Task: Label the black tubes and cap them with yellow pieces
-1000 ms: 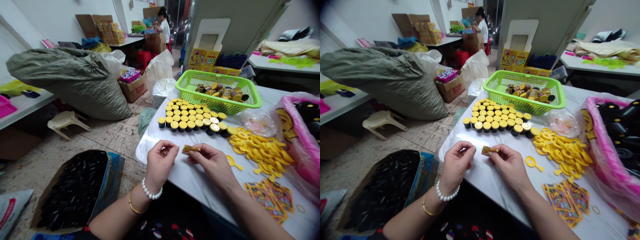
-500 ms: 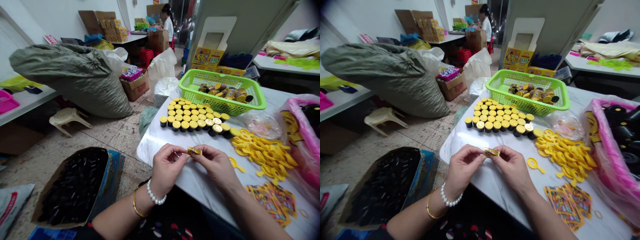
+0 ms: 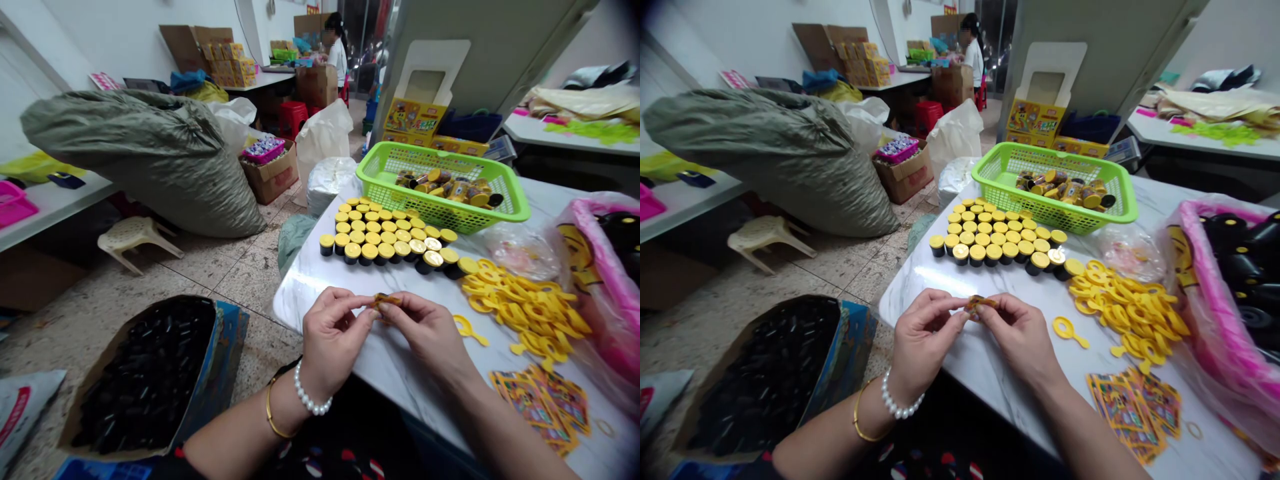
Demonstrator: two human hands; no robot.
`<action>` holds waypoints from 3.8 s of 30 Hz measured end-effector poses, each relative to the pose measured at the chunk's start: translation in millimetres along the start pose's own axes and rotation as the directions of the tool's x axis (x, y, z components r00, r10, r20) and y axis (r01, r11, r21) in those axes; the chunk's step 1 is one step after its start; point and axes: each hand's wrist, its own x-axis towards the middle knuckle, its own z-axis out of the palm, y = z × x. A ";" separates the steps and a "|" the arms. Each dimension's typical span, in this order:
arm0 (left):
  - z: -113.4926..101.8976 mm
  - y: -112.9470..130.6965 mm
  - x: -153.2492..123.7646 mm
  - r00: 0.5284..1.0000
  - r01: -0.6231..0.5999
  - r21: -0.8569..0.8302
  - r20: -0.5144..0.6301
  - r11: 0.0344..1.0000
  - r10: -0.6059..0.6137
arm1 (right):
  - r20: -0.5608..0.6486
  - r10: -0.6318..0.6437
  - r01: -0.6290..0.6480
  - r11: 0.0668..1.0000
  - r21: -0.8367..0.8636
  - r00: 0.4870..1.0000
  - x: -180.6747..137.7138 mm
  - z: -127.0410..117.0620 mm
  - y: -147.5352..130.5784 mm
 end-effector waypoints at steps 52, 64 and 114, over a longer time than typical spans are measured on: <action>-42.4 0.5 8.0 0.924 0.378 -0.272 0.167 0.885 -0.343 | 0.247 -0.413 0.481 0.752 -0.450 0.877 -9.0 23.8 0.8; -75.1 -4.5 -4.3 0.900 0.428 -0.327 0.064 0.843 -0.432 | 0.582 -0.519 0.659 -0.047 -0.750 0.626 106.3 67.5 -65.7; -7.3 -12.0 47.2 0.780 0.525 -0.430 0.588 0.735 -0.214 | 0.150 -0.506 0.524 0.775 -0.353 0.849 3.7 -22.8 -18.6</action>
